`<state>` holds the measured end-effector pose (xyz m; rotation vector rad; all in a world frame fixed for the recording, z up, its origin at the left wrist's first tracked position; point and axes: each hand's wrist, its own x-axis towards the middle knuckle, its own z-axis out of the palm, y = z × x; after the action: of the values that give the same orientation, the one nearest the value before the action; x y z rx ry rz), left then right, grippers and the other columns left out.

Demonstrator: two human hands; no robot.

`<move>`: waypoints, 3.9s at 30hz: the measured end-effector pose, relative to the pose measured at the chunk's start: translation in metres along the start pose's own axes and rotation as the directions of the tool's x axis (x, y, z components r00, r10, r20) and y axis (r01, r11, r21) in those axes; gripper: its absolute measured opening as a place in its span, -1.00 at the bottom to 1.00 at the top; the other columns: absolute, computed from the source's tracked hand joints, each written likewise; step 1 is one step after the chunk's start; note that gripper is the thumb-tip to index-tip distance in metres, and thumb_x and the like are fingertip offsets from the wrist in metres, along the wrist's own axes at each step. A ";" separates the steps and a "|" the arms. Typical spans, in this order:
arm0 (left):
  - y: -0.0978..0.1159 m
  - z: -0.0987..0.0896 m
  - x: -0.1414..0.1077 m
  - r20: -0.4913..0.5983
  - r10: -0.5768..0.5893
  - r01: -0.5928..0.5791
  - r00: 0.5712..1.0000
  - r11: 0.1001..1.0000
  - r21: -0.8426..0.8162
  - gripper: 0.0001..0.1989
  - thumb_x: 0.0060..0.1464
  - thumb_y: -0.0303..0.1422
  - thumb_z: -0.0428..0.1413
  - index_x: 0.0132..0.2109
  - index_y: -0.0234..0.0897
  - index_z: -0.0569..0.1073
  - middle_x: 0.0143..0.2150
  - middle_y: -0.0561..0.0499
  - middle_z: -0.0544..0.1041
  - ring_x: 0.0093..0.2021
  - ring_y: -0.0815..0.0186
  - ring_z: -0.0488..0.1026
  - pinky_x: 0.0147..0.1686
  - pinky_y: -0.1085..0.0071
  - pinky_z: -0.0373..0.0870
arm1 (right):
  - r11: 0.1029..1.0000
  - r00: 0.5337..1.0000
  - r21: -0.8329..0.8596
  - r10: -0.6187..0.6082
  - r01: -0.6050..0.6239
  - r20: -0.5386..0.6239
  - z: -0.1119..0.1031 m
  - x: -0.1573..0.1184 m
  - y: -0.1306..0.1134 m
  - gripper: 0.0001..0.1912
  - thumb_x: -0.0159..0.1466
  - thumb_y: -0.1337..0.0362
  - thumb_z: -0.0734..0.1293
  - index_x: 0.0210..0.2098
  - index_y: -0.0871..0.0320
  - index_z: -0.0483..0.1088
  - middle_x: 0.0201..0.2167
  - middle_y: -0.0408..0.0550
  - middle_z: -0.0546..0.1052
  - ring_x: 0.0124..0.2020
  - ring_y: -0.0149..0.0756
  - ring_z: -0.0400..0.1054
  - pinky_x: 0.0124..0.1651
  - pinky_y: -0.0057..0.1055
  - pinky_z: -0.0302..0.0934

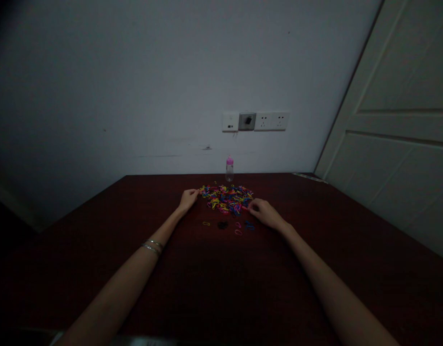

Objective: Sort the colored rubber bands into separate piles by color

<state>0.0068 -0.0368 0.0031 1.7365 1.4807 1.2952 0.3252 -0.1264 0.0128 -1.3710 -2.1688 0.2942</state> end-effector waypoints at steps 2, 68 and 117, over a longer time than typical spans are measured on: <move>0.000 0.000 0.000 0.003 -0.006 0.006 1.000 1.000 -0.001 -0.63 -0.01 -0.19 -0.02 -0.45 -0.41 0.52 -0.67 0.08 0.30 -0.56 0.42 0.19 -0.54 0.52 0.04 | 1.000 1.000 0.013 0.001 -0.001 -0.001 0.000 0.000 0.000 -0.83 0.17 0.24 0.21 -0.38 0.17 0.39 -0.34 -0.02 0.46 -0.32 -0.29 0.35 -0.23 -0.37 0.21; 0.028 0.008 -0.002 0.246 0.054 -0.047 0.968 0.998 -0.034 -0.79 -0.16 -0.33 0.11 -0.44 -0.42 0.55 -0.55 0.01 0.47 -0.51 0.40 0.31 -0.45 0.49 0.18 | 0.968 0.978 0.249 -0.022 -0.031 0.206 -0.013 0.000 -0.045 -0.84 0.07 0.33 0.22 -0.36 0.17 0.38 -0.44 -0.10 0.44 -0.42 -0.36 0.30 -0.35 -0.44 0.21; 0.077 0.037 -0.039 0.683 0.250 -0.484 0.686 0.858 0.172 -0.81 -0.10 -0.47 0.04 -0.38 -0.38 0.55 -0.52 0.05 0.46 -0.51 0.46 0.28 -0.44 0.56 0.16 | 0.961 0.995 0.257 0.095 -0.103 0.042 -0.021 -0.002 -0.012 -0.74 0.09 0.22 0.22 -0.29 0.21 0.41 -0.49 -0.13 0.40 -0.47 -0.39 0.26 -0.38 -0.43 0.16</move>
<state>0.0765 -0.0871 0.0399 2.4876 0.9932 0.4769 0.3284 -0.1358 0.0350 -1.3338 -2.0038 0.6163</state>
